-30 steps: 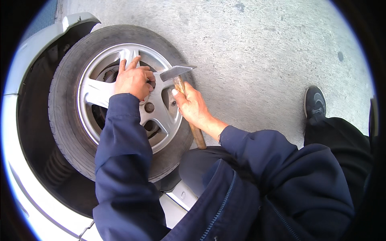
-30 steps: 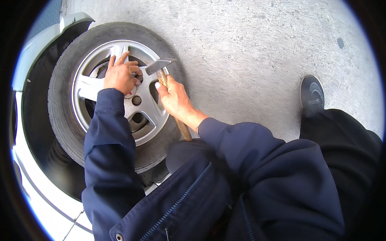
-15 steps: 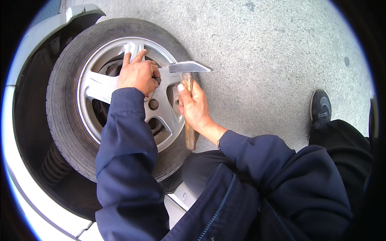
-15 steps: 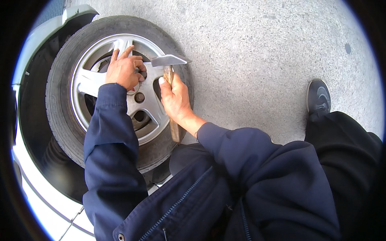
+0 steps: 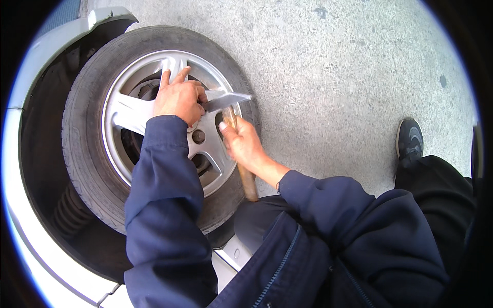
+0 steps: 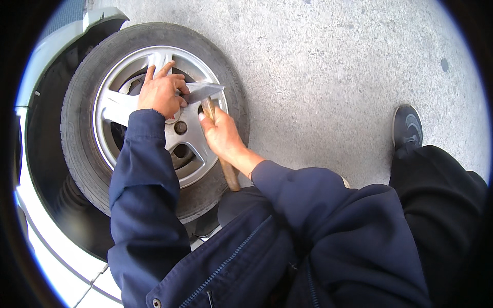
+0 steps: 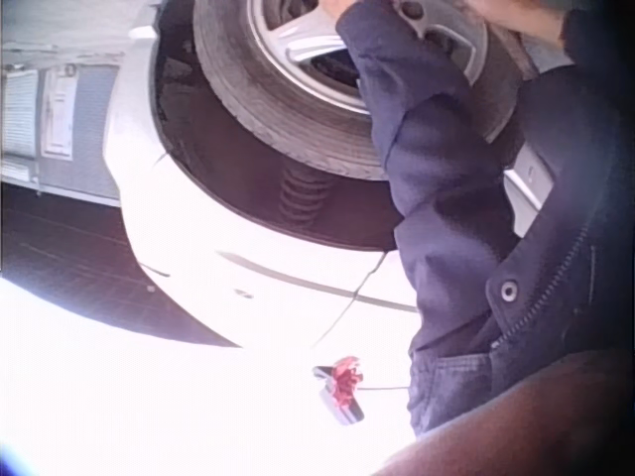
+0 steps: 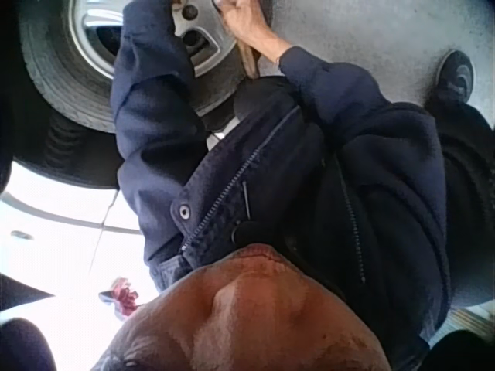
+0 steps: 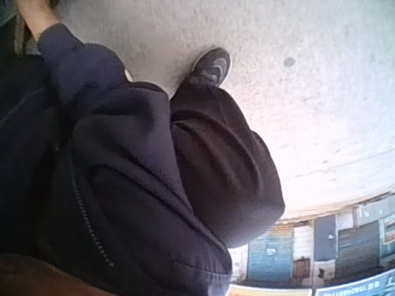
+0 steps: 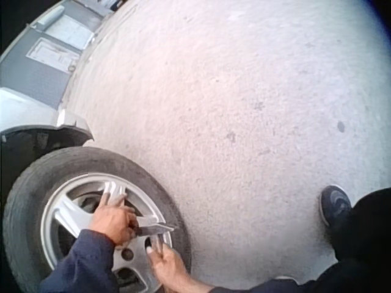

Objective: The person uses a hammer to strike and loosen lug nuts on a car wheel. They repeatedly tap each nut and attempt to turn them by hand, working around the wheel in sequence.

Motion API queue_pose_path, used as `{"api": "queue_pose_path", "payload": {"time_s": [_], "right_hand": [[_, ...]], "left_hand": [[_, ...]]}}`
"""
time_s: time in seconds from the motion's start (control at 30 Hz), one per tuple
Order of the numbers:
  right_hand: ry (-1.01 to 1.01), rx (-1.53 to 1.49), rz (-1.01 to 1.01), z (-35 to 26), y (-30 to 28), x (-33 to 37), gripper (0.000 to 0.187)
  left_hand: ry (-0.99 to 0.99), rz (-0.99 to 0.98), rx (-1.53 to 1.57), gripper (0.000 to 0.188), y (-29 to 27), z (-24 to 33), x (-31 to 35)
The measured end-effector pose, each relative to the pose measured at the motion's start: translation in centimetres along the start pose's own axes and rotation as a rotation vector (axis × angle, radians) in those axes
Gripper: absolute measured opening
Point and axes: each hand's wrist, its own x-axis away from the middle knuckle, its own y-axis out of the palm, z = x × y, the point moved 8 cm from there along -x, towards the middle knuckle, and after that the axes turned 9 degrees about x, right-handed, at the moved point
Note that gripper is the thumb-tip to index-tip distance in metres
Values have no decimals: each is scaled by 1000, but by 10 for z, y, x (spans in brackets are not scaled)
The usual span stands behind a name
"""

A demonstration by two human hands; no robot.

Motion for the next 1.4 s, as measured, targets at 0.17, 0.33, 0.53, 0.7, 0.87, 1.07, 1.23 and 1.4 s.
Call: {"api": "queue_pose_path", "payload": {"time_s": [0.17,0.33,0.53,0.7,0.87,1.07,1.23,1.4], "right_hand": [[12,-25,67,-2,-10,-6,29],[-1,1,31,-3,-5,-6,32],[51,-179,74,-2,-8,-3,27],[-9,61,-31,-1,1,-6,25],[-20,110,-31,5,8,-14,21],[-13,170,-12,10,4,-15,29],[-199,57,56,-9,1,-12,29],[66,66,-54,-1,1,-9,23]], "left_hand": [[9,19,-7,19,-2,0,-2],[-1,3,-9,20,1,0,0],[-10,1,7,16,1,-1,-1],[-12,-29,-9,19,1,0,-2],[-55,-90,-9,30,1,-1,-4],[-193,112,69,60,-7,12,22],[-227,673,492,50,-11,92,115],[-392,799,773,39,27,103,174]]}}
